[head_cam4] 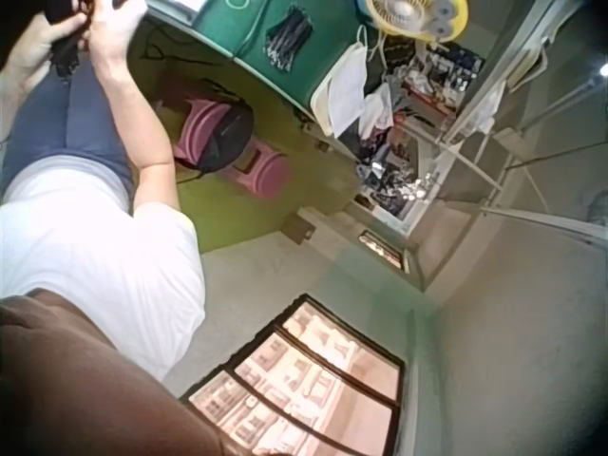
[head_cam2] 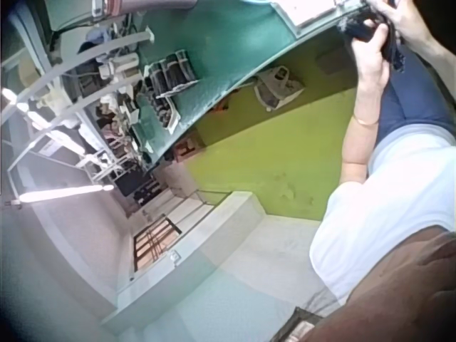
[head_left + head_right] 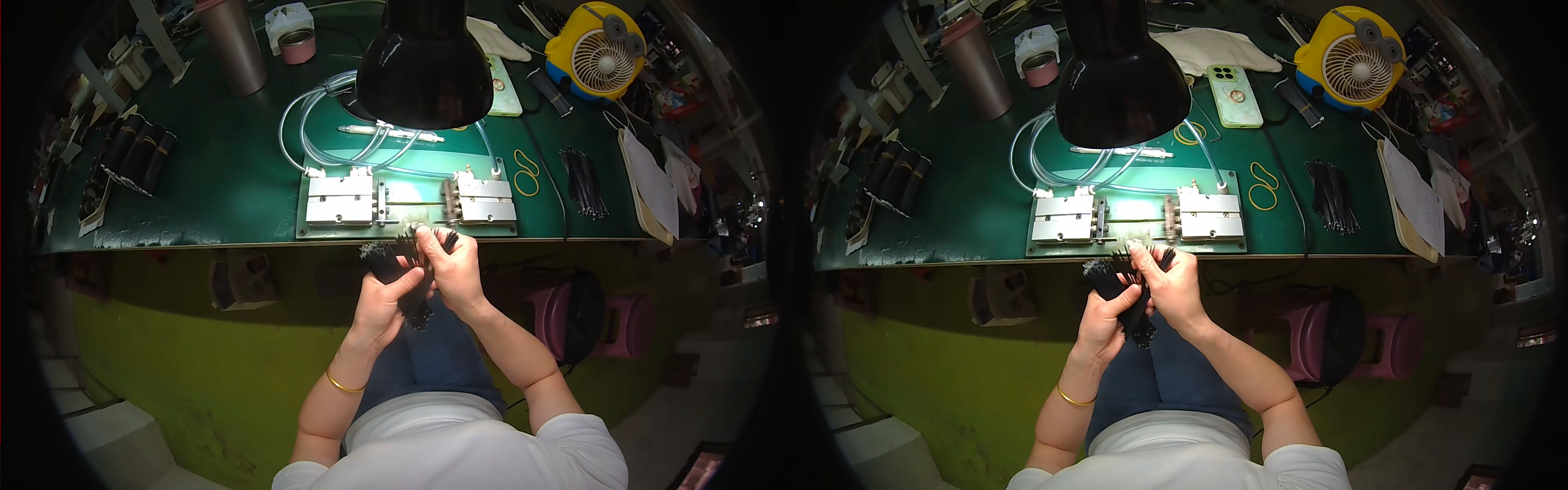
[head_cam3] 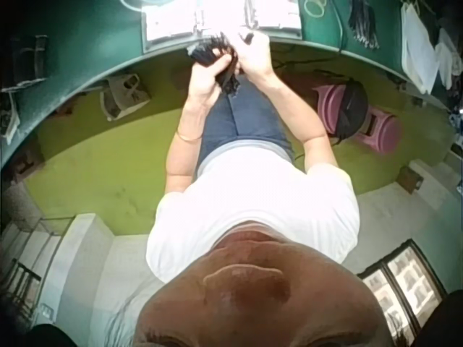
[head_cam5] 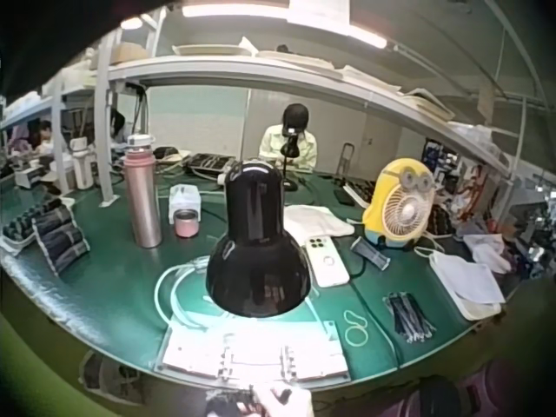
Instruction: Assemble electronic components at a production floor.
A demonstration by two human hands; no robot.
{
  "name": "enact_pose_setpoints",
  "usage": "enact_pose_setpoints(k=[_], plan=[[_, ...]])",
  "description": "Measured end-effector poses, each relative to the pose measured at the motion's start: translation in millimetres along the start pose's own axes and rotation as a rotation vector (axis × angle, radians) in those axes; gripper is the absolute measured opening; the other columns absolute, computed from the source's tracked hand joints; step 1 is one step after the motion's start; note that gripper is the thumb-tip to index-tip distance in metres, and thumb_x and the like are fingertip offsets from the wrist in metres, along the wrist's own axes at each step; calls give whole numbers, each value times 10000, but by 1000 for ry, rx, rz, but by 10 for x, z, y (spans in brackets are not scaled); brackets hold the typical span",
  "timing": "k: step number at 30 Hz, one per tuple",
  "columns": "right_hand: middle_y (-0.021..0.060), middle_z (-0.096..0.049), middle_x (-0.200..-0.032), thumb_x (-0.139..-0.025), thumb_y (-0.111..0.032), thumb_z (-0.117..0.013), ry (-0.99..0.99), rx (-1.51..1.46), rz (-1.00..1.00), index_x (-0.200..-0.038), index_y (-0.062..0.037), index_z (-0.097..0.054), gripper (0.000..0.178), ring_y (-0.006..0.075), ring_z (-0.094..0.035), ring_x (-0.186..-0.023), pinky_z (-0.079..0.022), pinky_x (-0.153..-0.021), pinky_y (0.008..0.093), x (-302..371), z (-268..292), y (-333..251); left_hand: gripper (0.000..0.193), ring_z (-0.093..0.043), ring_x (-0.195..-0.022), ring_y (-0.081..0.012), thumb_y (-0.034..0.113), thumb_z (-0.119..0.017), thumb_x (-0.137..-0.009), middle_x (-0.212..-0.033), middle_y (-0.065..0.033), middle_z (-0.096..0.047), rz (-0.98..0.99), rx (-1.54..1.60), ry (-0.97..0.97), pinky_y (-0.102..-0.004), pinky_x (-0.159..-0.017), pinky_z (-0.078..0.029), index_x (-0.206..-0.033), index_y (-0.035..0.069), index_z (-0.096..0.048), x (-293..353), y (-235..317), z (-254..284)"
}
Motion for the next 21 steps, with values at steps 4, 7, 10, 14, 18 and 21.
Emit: enact_pose_setpoints(k=[4,7,10,14,18,21], plan=[[49,-583,-570,-837,-175,-539,-34,44,36,-722,4,-611,225,39,-435,-361,-322,-290,190,42,-43,-60,105,-579,-666,-156,27,-572,-785,-777,-81,-589,-6,7,-24,-269,-620,-486,-878,-20,-555,14,-4,2],[52,-587,-579,-839,-171,-536,-17,65,45,-729,4,-612,220,41,-441,-365,-326,-291,189,56,-51,-86,101,-579,-664,-157,21,-571,-783,-772,-84,-589,6,4,-29,-267,-614,-481,-874,-21,-554,18,-18,11],[53,-587,-577,-837,-173,-538,8,70,10,-733,3,-614,218,44,-449,-370,-328,-292,187,32,-22,-35,100,-580,-664,-158,19,-574,-779,-770,-84,-589,3,-5,-16,-267,-614,-482,-869,-19,-554,18,-10,5],[49,-582,-566,-833,-173,-543,34,33,-38,-726,4,-613,219,45,-440,-357,-320,-287,190,13,-8,2,97,-582,-665,-158,19,-578,-776,-769,-84,-590,1,-16,-17,-268,-613,-484,-862,-17,-554,0,-9,9],[50,-581,-561,-829,-173,-549,24,16,-13,-719,5,-608,217,44,-429,-343,-312,-281,192,-18,16,28,94,-581,-661,-158,19,-581,-773,-768,-84,-590,0,-12,-24,-271,-612,-485,-856,-16,-553,-21,-19,7],[50,-581,-561,-827,-173,-552,26,7,-1,-713,5,-602,217,44,-422,-337,-308,-278,193,-40,30,56,93,-578,-657,-159,18,-582,-771,-766,-85,-589,5,-1,-27,-274,-610,-484,-854,-14,-553,-26,-12,-7]])
Point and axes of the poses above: each hand's wrist, its own x-axis away from the middle knuckle, its own z-axis out of the back of the hand, y = z × x, the point moved 8 cm from there along -x, towards the middle knuckle
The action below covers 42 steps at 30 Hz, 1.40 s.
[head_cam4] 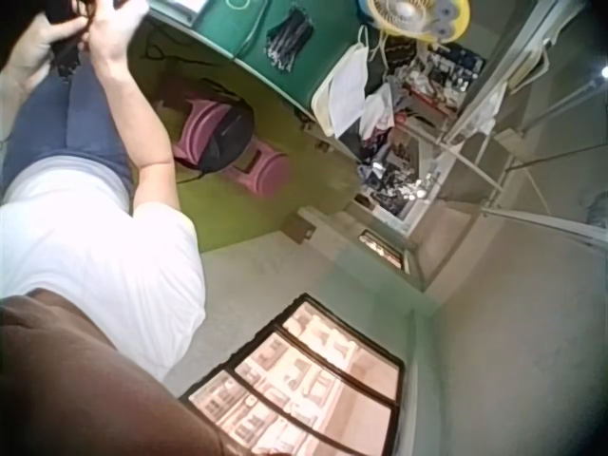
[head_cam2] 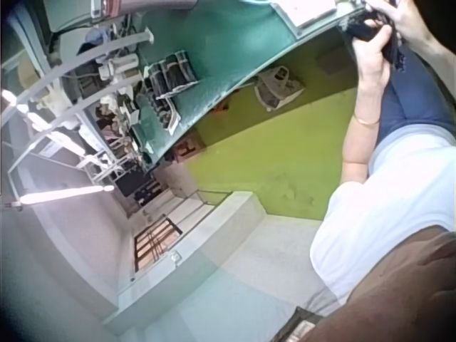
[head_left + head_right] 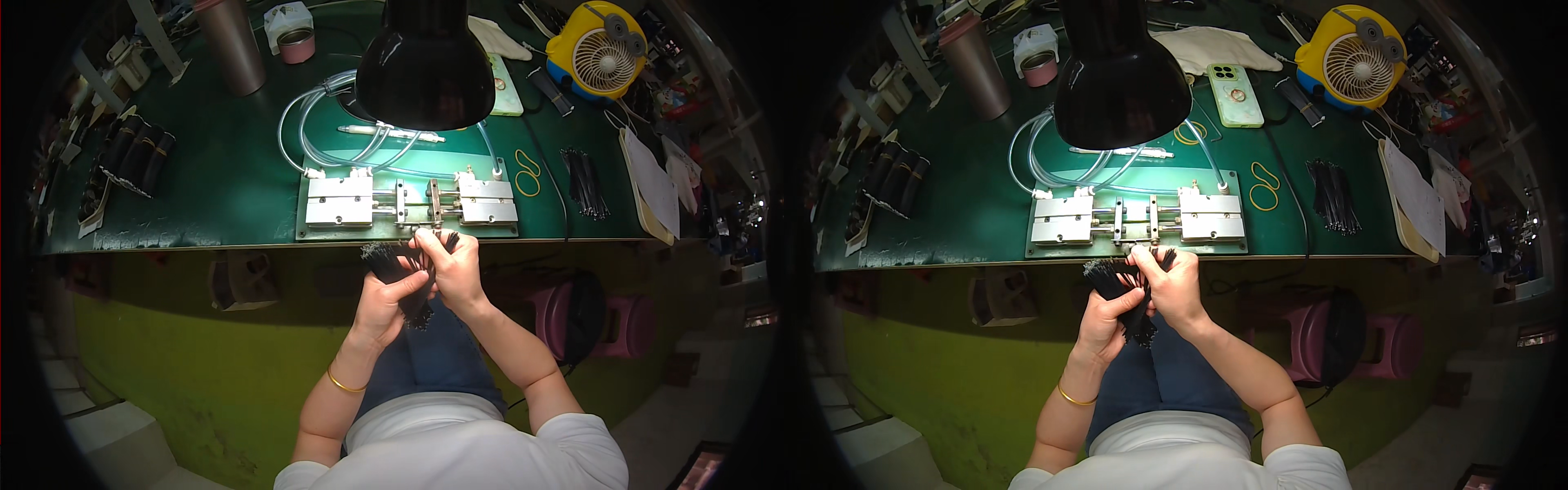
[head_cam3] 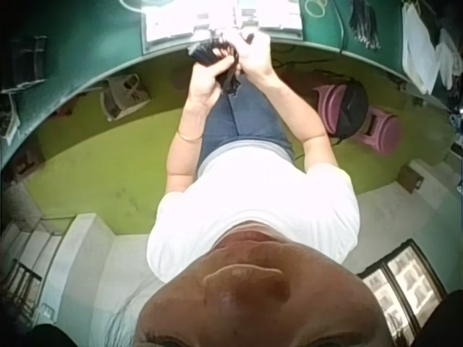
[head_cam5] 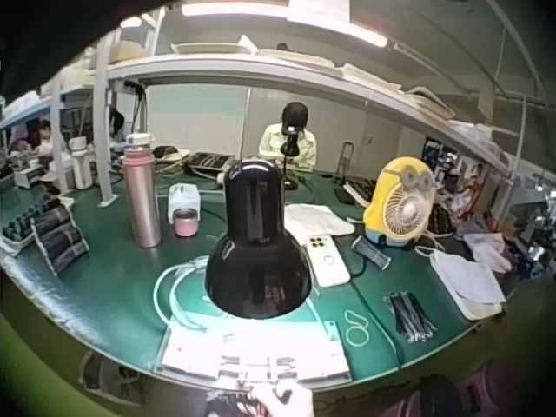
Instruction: Assemble electronic components at a production floor.
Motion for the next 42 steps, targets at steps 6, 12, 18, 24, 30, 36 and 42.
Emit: enact_pose_setpoints(k=[6,12,18,24,30,36,42], plan=[[48,-580,-559,-829,-181,-552,-13,-23,-4,-700,6,-592,231,44,-423,-341,-311,-282,190,32,-11,-41,97,-570,-640,-163,9,-582,-764,-761,-86,-585,13,10,9,-277,-598,-477,-853,-12,-551,10,27,-33],[43,-585,-573,-836,-191,-543,-56,62,77,-727,13,-603,239,42,-439,-365,-325,-293,189,117,-86,-161,98,-566,-633,-162,9,-581,-765,-757,-87,-582,7,36,-16,-273,-589,-474,-855,-16,-550,28,-9,-6],[26,-561,-551,-838,-180,-533,-25,72,51,-747,13,-612,228,42,-443,-370,-331,-296,191,91,-57,-127,90,-566,-634,-158,12,-585,-767,-748,-85,-583,-14,-17,16,-270,-588,-472,-845,-18,-553,17,1,13],[6,-518,-504,-830,-166,-536,-5,61,45,-743,13,-612,214,45,-440,-363,-326,-292,194,33,-12,-74,89,-571,-643,-154,16,-590,-767,-747,-82,-586,-3,-15,8,-266,-596,-475,-842,-17,-556,-3,-7,9],[8,-508,-495,-832,-148,-538,-22,36,42,-712,-4,-607,200,46,-467,-378,-300,-292,178,25,-25,-93,84,-576,-654,-151,26,-593,-771,-748,-77,-589,-15,15,-31,-264,-613,-482,-839,-8,-559,-27,-18,3],[43,-575,-551,-826,-180,-555,6,-37,-37,-676,4,-598,241,39,-433,-357,-308,-287,190,37,-29,-59,93,-576,-654,-151,35,-592,-776,-760,-74,-589,-4,27,-15,-263,-614,-482,-854,-1,-556,-28,-45,16],[51,-596,-583,-838,-182,-544,-71,48,57,-695,5,-604,242,36,-432,-362,-306,-293,186,86,-52,-109,90,-567,-631,-152,36,-575,-787,-774,-75,-580,1,47,-13,-263,-587,-474,-865,2,-545,-13,-48,9]])
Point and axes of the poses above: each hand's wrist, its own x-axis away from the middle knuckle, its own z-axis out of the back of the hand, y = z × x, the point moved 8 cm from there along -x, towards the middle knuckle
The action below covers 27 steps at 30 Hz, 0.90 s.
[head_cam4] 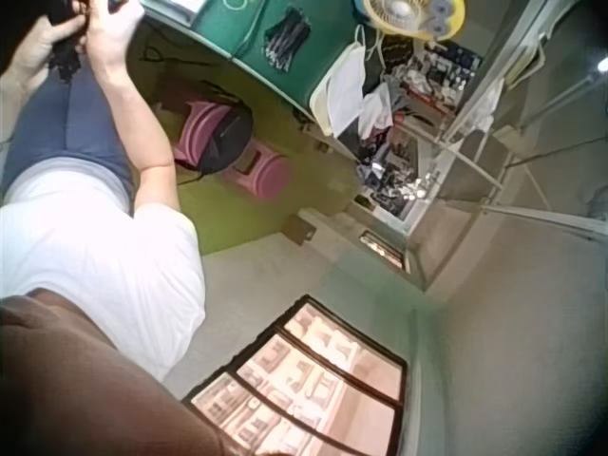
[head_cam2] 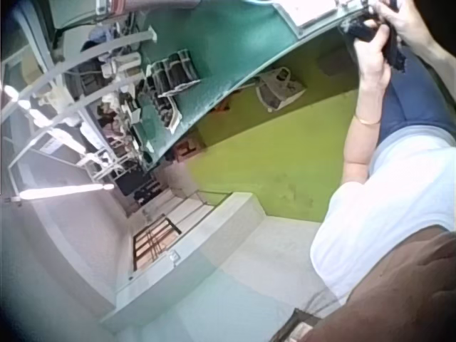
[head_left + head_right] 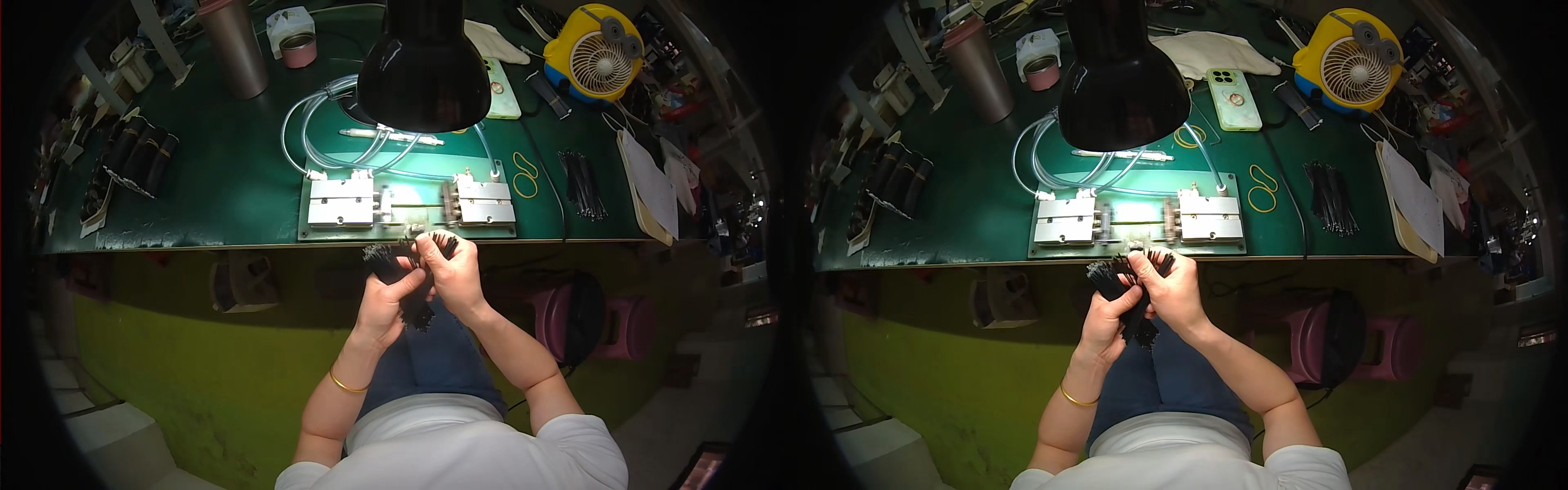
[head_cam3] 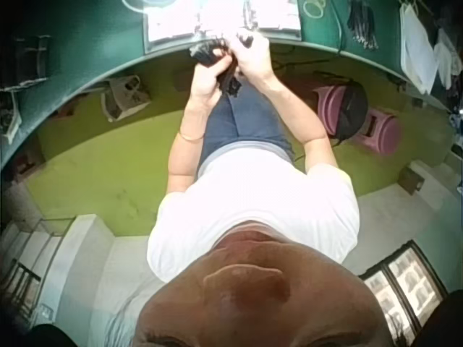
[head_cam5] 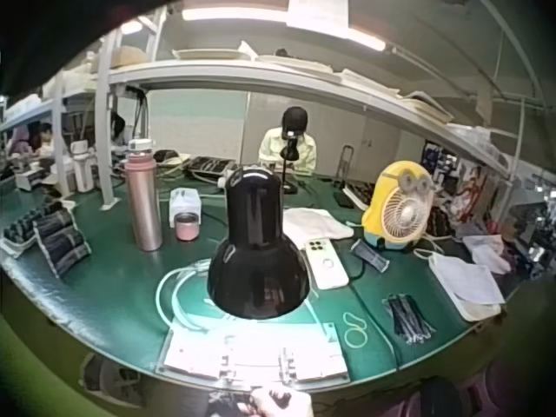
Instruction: Assemble electronic components at a production floor.
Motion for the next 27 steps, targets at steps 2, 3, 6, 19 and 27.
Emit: enact_pose_setpoints(k=[2,3,6,19,27], plan=[[44,-593,-580,-842,-180,-538,17,-22,24,-706,5,-608,240,35,-430,-363,-311,-298,185,16,-19,-27,85,-565,-628,-152,36,-574,-788,-773,-75,-578,4,4,14,-264,-582,-472,-860,3,-544,13,6,3],[40,-591,-579,-843,-180,-536,25,-33,35,-711,6,-610,239,35,-429,-363,-314,-300,185,20,-25,-37,79,-563,-625,-152,35,-572,-789,-772,-75,-577,9,8,28,-265,-577,-470,-855,4,-542,21,8,10],[32,-583,-567,-843,-182,-536,47,-1,39,-725,6,-614,235,34,-429,-365,-319,-304,187,25,-34,-30,74,-562,-623,-152,36,-573,-788,-769,-76,-576,6,8,35,-266,-574,-470,-847,6,-541,20,-2,43],[28,-565,-533,-830,-178,-544,71,14,-19,-717,4,-617,226,43,-421,-340,-317,-294,195,-33,42,28,79,-579,-648,-155,35,-593,-777,-758,-78,-586,4,-21,31,-265,-613,-484,-832,11,-541,-10,-5,39],[17,-540,-509,-824,-186,-557,76,-50,-38,-694,0,-611,233,45,-413,-330,-311,-288,197,-56,49,53,70,-578,-653,-151,39,-585,-786,-760,-75,-587,17,4,26,-267,-625,-487,-834,12,-541,-9,-15,14]])
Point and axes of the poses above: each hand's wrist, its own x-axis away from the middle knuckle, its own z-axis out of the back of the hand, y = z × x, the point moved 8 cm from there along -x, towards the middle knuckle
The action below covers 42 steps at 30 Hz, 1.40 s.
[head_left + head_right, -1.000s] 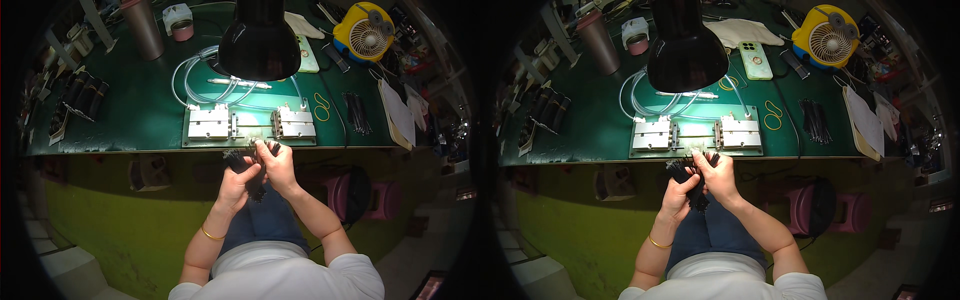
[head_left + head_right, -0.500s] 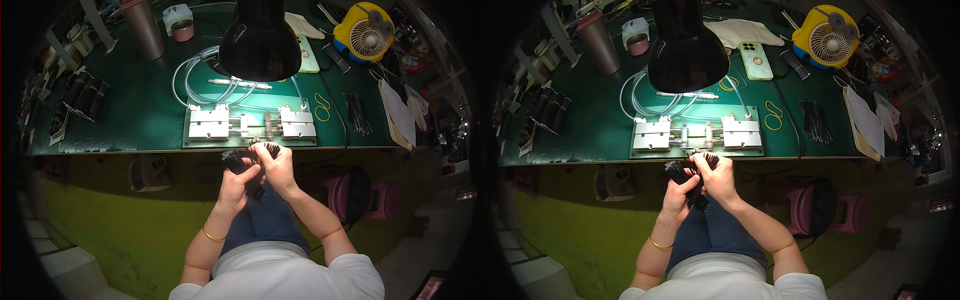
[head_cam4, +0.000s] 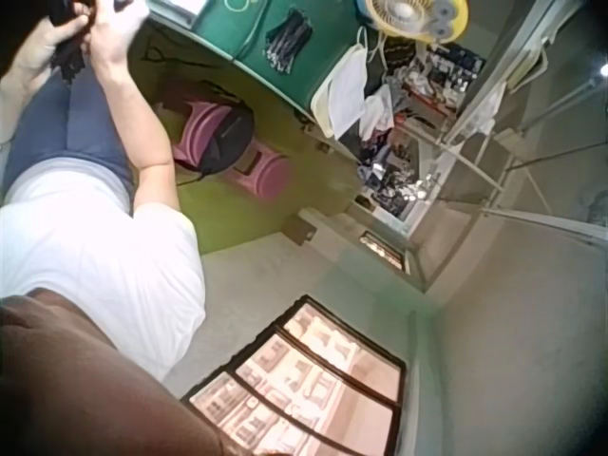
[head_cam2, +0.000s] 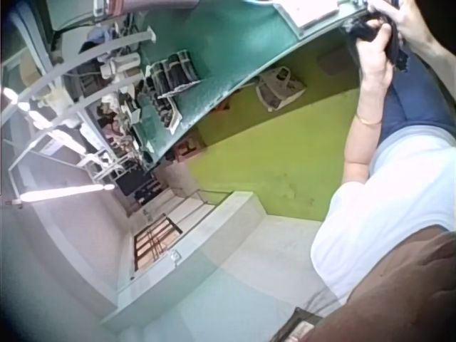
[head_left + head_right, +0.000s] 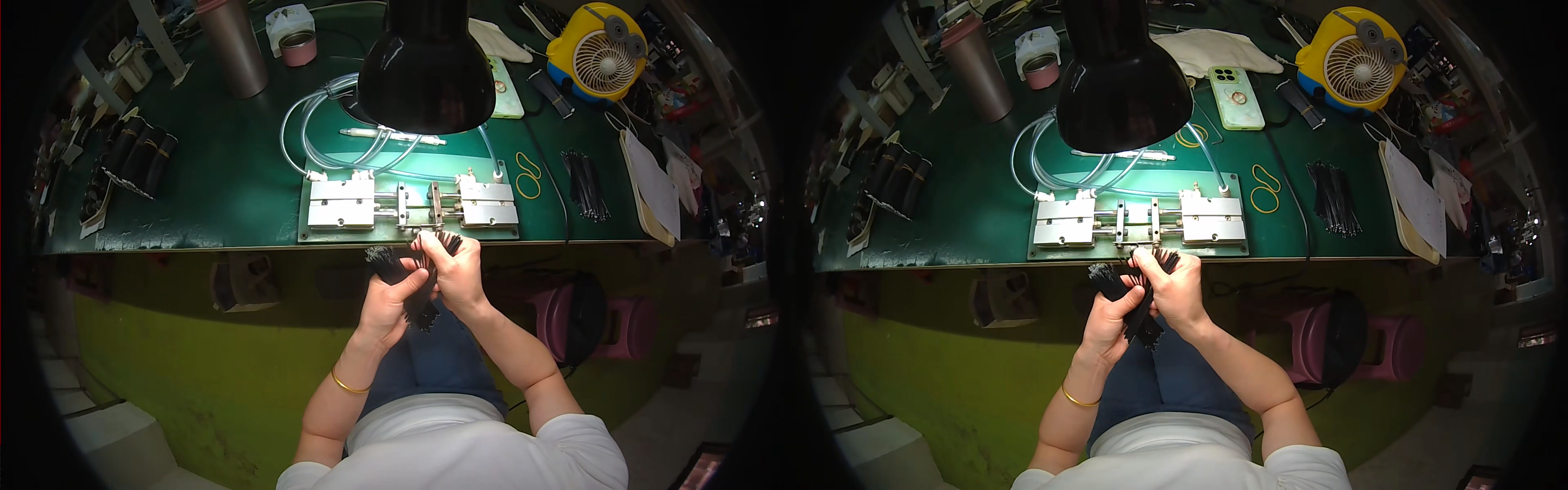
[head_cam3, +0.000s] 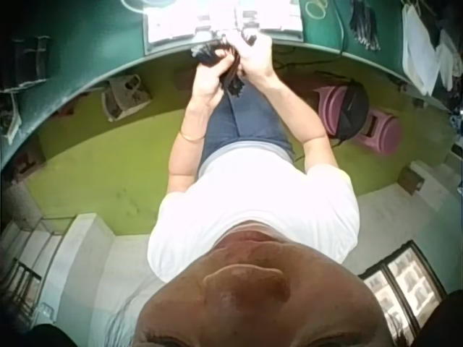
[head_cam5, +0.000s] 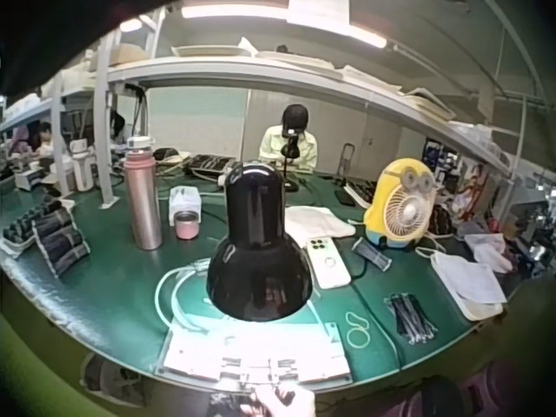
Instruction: Assemble electronic components at a production floor.
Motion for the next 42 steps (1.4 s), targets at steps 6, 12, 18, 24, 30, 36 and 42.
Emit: enact_pose_setpoints(k=[6,12,18,24,30,36,42], plan=[[11,-532,-506,-829,-188,-553,-27,28,32,-691,2,-607,242,42,-414,-336,-309,-290,194,35,-18,-20,68,-575,-649,-150,48,-581,-792,-755,-73,-583,5,7,-4,-265,-623,-485,-828,11,-538,6,-20,20],[6,-527,-508,-835,-185,-545,2,92,61,-710,8,-611,239,38,-416,-344,-306,-294,192,71,-33,-86,65,-572,-644,-155,48,-581,-792,-750,-77,-581,-1,-3,0,-268,-615,-481,-821,13,-535,15,-20,28],[-5,-498,-492,-833,-158,-542,3,71,35,-728,7,-604,204,33,-404,-349,-280,-294,185,36,-13,-46,68,-571,-648,-154,47,-584,-789,-751,-74,-581,-6,-15,-2,-269,-622,-482,-827,14,-537,1,-23,25],[3,-509,-496,-830,-154,-546,5,5,3,-694,-1,-594,210,34,-400,-346,-274,-291,186,11,-5,-15,73,-570,-653,-151,49,-588,-787,-753,-69,-580,-13,-9,-11,-267,-632,-483,-828,14,-538,-12,-16,4],[12,-541,-510,-829,-182,-551,-14,24,18,-695,2,-607,234,38,-418,-342,-301,-294,191,14,5,3,73,-569,-653,-149,44,-591,-783,-759,-68,-577,-4,9,3,-264,-625,-481,-825,15,-538,-11,-11,-4],[30,-575,-547,-830,-181,-547,-24,81,80,-722,9,-616,229,39,-439,-361,-321,-307,188,85,-58,-119,84,-568,-641,-150,42,-598,-777,-758,-69,-575,-14,7,-20,-263,-599,-477,-818,22,-528,6,-17,1],[38,-587,-564,-828,-175,-543,-16,97,51,-740,14,-623,223,46,-446,-363,-330,-311,194,63,-34,-78,103,-568,-629,-153,35,-608,-769,-753,-69,-574,-31,-12,20,-265,-584,-478,-821,28,-519,-7,-18,45]])
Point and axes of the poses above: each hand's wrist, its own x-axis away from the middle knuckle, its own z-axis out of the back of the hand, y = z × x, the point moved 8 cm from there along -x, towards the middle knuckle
